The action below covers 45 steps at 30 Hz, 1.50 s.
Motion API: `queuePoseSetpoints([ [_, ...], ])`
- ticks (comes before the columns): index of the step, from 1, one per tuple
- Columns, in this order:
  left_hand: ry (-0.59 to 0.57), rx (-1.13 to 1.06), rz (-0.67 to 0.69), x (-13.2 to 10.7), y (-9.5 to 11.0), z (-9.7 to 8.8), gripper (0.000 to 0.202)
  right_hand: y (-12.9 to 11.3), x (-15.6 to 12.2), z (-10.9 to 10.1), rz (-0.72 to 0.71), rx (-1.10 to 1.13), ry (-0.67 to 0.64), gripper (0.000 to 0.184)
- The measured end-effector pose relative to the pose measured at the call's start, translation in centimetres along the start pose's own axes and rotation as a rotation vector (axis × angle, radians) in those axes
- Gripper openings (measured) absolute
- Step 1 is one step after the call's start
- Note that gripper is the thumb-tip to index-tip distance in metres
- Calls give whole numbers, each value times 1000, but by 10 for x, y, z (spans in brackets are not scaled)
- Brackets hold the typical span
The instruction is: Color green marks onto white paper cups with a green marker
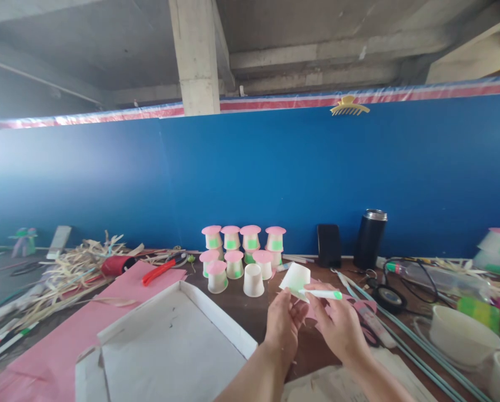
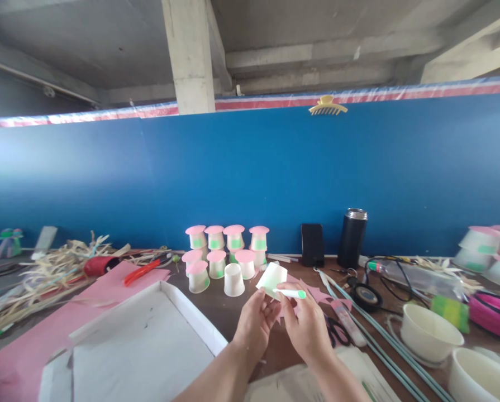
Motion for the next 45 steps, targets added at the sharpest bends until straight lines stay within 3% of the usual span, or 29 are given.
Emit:
queuePoseSetpoints([
  [4, -26, 32, 6, -1, -2, 1, 26, 3, 2, 1, 9, -23, -16, 25],
  [9, -87, 83, -2, -3, -3, 6, 32, 9, 4, -7, 74, -29, 59, 24],
  [14, -63, 112, 25, -3, -1, 6, 33, 5, 3, -4, 73, -4, -33, 25],
  [20, -125, 192, 43, -5, 0, 9, 35, 5, 6, -13, 93, -71, 115, 28],
  [26, -96, 196, 60, -3, 1, 5, 34, 5, 7, -7, 80, 13, -18, 23],
  [32, -155, 293, 50, -4, 1, 11, 41, 8, 8, -16, 108, -37, 96, 27],
  [38, -133, 297, 49, -3, -1, 8, 39, 9, 7, -14, 184, -7, 32, 28],
  [45, -138, 289, 51, -2, -1, 9, 41, 11, 7, -16, 164, -56, 121, 29],
])
Point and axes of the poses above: each hand's wrist, its own x-axis towards the middle knuckle, its own z-axis out of the palm, y = z × x, the point moved 5 cm from there along x, towards the middle knuckle, and after that the axes turned 4 degrees about z, right-handed, at the moved point
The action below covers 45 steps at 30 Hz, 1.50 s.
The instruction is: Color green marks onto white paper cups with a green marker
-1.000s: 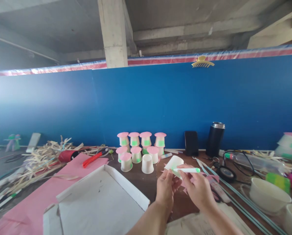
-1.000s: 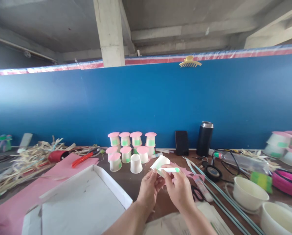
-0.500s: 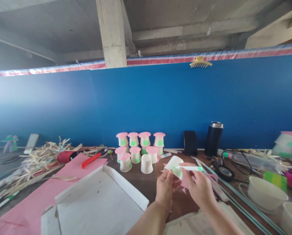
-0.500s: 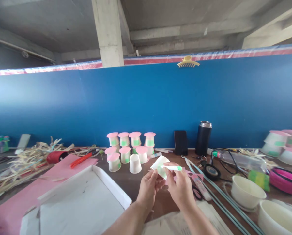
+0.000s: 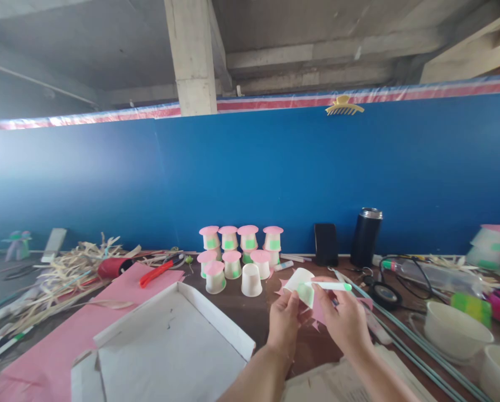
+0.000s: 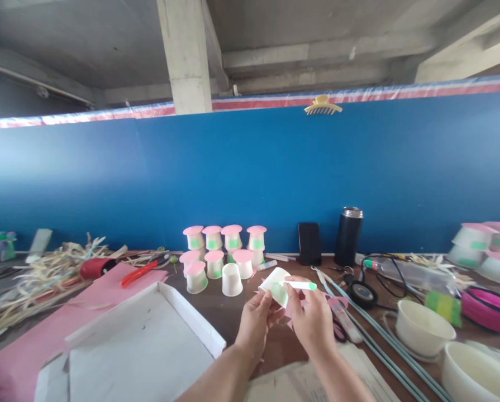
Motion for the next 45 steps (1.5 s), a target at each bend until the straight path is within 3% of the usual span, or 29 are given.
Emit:
queuePoseSetpoints([
  [6, 37, 8, 7, 1, 1, -2, 43, -2, -1, 4, -26, 40, -106, 29],
  [12, -4, -25, -9, 0, 0, 0, 40, 3, -2, -1, -17, -37, 10, 28],
  [17, 51, -88, 0, -1, 1, -4, 36, -2, -5, 11, -81, 34, -138, 25],
  [22, 22, -114, -21, 0, -2, -3, 38, 1, -4, 5, -63, -30, -8, 26],
  [27, 59, -182, -4, 2, -2, -6, 31, -6, -7, 13, -148, 4, -151, 26],
  [32, 38, -176, -23, 1, -3, -5, 33, -3, -5, 5, -105, -41, -14, 27],
  [38, 86, -206, -5, 2, -2, -8, 31, -5, -8, 14, -154, -13, -141, 24],
  [43, 63, -209, -17, 2, -1, -6, 32, -1, -6, 7, -114, -30, -4, 24],
  [45, 65, -210, -15, 2, -1, -6, 32, -1, -6, 7, -104, -14, -19, 24],
])
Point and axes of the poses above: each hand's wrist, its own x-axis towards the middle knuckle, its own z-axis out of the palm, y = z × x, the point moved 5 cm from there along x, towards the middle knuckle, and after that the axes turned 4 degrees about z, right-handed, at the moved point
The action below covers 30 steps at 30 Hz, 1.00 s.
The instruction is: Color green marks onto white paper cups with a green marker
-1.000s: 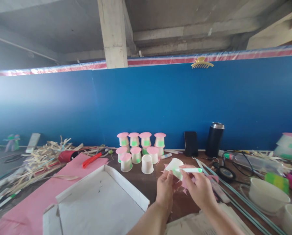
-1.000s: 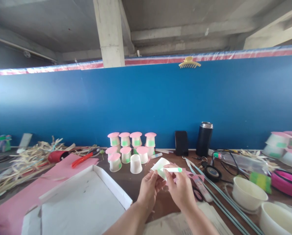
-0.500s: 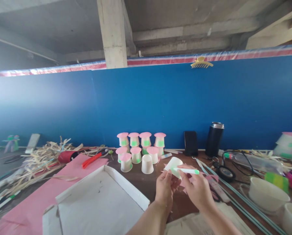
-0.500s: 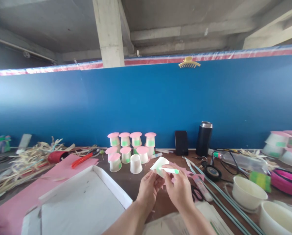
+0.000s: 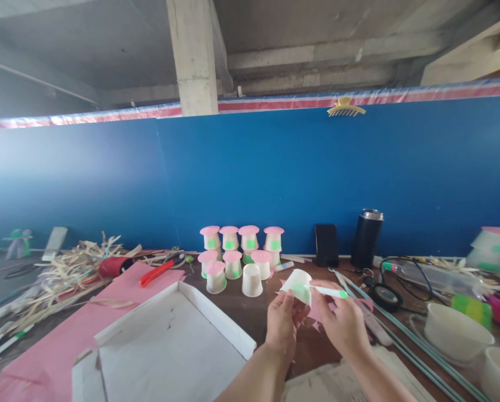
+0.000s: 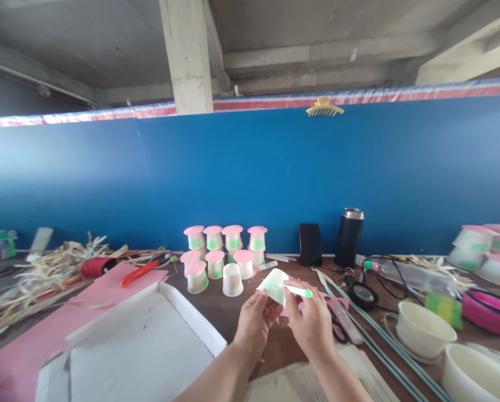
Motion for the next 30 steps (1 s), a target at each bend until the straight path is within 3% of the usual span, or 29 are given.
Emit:
queuePoseSetpoints([
  [4, 27, -3, 5, 0, 1, -1, 29, -4, -1, 6, -37, 32, -115, 24],
  [8, 12, 18, -2, -2, 3, 2, 32, 1, 2, -1, 20, -5, 6, 27],
  [10, -6, 28, -3, -2, 2, 2, 33, 2, 3, -2, 34, 5, 6, 27],
  [15, 10, 7, 14, 0, 2, -1, 29, -2, 1, 6, 25, 81, -178, 28],
  [21, -2, 19, 2, -1, 2, 2, 27, 2, 3, -3, 59, 6, 0, 28],
  [26, 28, 4, 24, 2, 3, -2, 22, -1, 1, 6, 52, 56, -190, 26],
  [28, 29, -2, 27, 2, 4, -1, 21, -1, 0, 6, 60, 32, -181, 26],
  [30, 36, -8, 24, 2, 4, -1, 21, 2, 1, 2, 65, -18, -89, 26],
])
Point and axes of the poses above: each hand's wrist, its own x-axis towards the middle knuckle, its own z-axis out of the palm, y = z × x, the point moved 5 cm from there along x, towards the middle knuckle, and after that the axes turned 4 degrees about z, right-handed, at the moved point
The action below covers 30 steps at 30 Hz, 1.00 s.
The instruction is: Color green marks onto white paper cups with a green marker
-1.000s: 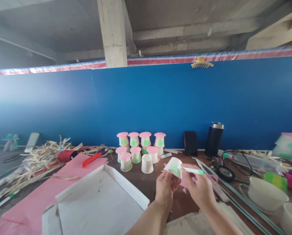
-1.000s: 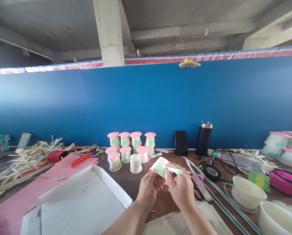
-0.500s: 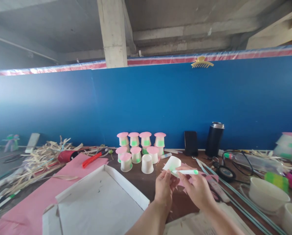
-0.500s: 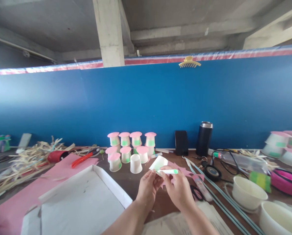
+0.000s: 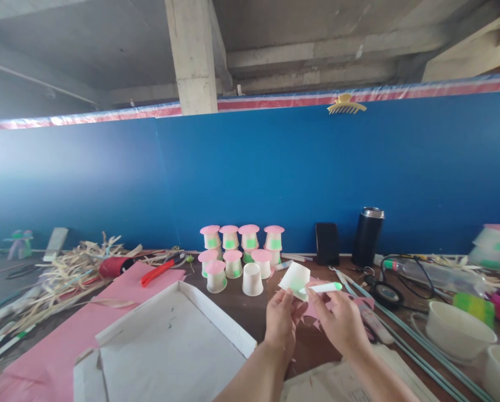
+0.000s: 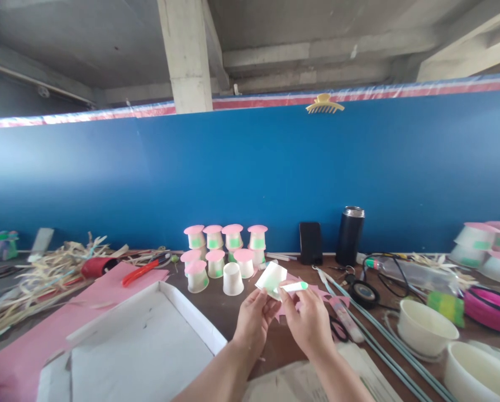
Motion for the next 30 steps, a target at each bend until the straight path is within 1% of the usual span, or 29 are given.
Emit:
queuePoseSetpoints([
  [2, 10, -1, 0, 0, 1, 0, 22, 3, 1, -4, 1, -35, 79, 26],
  [3, 13, -2, 0, 0, 1, 0, 22, 4, 1, -4, -7, -36, 93, 26],
  [4, 12, -4, 1, 0, 1, -1, 23, 5, 1, -4, -20, -24, 85, 25],
  [7, -11, -18, 12, 0, 3, -2, 23, 1, -2, 2, -87, 40, -6, 24],
  [9, -24, -23, 16, 1, 3, -2, 21, -2, -4, 5, -115, 58, -45, 23],
  [10, -28, -22, 13, 1, 2, -2, 21, -3, -4, 5, -116, 53, -38, 23],
  [14, -13, -7, -17, 0, -2, -1, 23, 0, 0, -3, -71, -11, 81, 25],
  [16, -1, -7, -20, 0, -3, -2, 22, 1, 2, -4, -67, -19, 74, 26],
  [19, 6, -16, -8, 2, -3, -3, 20, 0, 1, 1, -76, 6, -4, 26],
  [20, 7, -15, -5, 2, -3, -3, 20, 0, 1, 2, -74, 5, -10, 26],
  [25, 1, 4, -12, 2, -3, -3, 21, 0, 0, -2, -64, -26, 93, 27],
  [26, 0, 5, -15, 2, -3, -3, 21, 1, 0, -2, -63, -20, 84, 26],
  [30, 4, -16, -6, 1, -2, -3, 19, 1, -2, 3, -56, 13, -23, 24],
])
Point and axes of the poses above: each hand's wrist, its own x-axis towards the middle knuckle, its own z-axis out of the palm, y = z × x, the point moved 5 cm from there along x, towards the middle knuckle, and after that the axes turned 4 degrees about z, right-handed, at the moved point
